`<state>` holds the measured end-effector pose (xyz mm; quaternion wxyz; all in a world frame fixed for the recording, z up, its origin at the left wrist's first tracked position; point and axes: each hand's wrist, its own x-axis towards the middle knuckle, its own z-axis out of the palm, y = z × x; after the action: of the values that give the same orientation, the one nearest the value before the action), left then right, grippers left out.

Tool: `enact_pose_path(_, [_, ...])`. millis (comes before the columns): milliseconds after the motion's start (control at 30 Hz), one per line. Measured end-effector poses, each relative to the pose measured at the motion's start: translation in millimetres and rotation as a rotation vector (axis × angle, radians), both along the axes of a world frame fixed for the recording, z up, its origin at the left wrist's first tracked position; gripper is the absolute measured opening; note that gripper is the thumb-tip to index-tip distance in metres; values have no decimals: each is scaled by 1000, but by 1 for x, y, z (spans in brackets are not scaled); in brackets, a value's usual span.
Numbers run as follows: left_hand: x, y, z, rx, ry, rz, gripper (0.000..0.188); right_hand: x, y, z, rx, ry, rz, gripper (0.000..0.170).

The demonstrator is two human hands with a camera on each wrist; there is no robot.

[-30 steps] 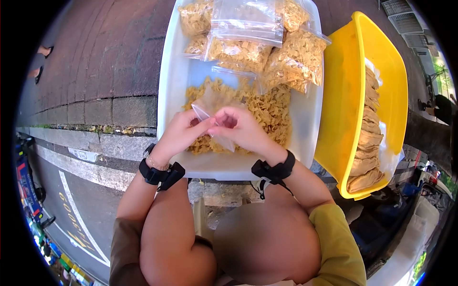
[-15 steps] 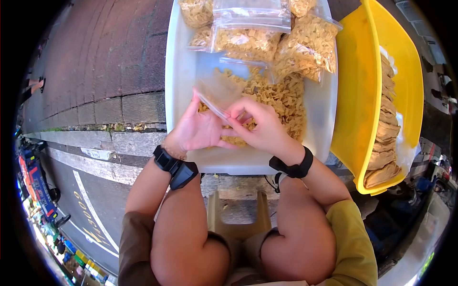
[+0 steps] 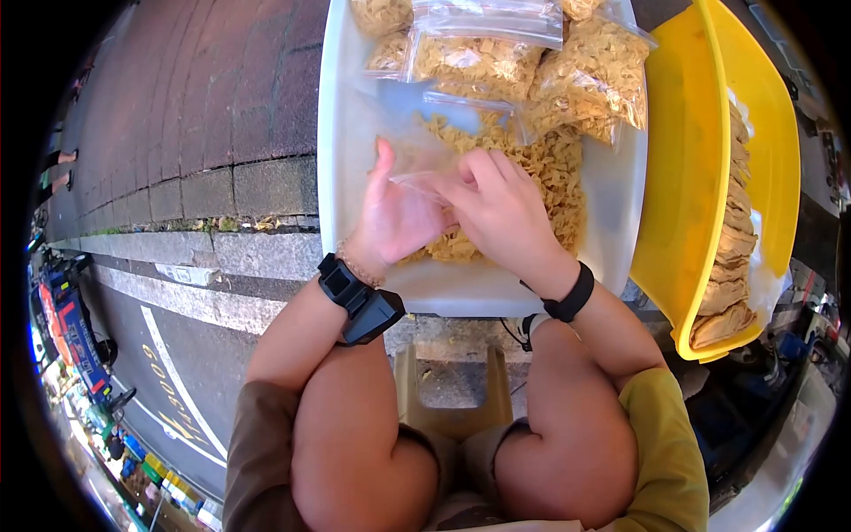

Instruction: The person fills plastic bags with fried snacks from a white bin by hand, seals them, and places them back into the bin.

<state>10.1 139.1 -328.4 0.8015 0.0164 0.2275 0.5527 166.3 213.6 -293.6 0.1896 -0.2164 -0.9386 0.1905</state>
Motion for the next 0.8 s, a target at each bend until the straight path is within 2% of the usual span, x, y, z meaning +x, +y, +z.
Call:
enact_pose_path(33, [2,0,-3,-1,-2,2,102,-1,-3,0,-1,-2,2,37])
enact_pose_path(100, [6,1,-9,-178,73,218,94,-3,-9,-4,-168,22,-98,38])
enact_pose_path(200, [10,2,-4,-123,137,239,88,-6,-11,-15,-195,104,-64,38])
enact_pose_path(233, [8,0,-5,-124,136,240,88,-6,-12,-17,-196,103,-63,38])
enact_pose_path(300, [2,-2,-8,-16,-120,230,84,-6,-15,-20,-217,114,-22,38])
enact_pose_path(433, [-1,0,-1,-64,-75,221,84,-10,-21,-14,-279,98,-1,34])
enact_pose_path(500, [3,-1,3,-108,95,205,84,-13,-24,-10,-415,234,-4,36])
enact_pose_path(533, [5,-1,5,-108,94,205,84,-13,-23,-9,-415,233,-5,36])
enact_pose_path(600, [7,-3,9,18,221,110,86,-14,-20,-7,-719,257,15,33])
enact_pose_path(633, [8,-4,9,18,220,109,86,-15,-20,-5,-719,256,13,33])
enact_pose_path(700, [10,-6,6,94,107,137,73,-15,-22,-2,-804,250,-1,31])
enact_pose_path(733, [9,-7,3,94,104,134,73,-16,-26,-2,-804,249,-5,31])
enact_pose_path(800, [5,-7,-1,160,87,54,76,-21,-34,-4,-601,301,-65,33])
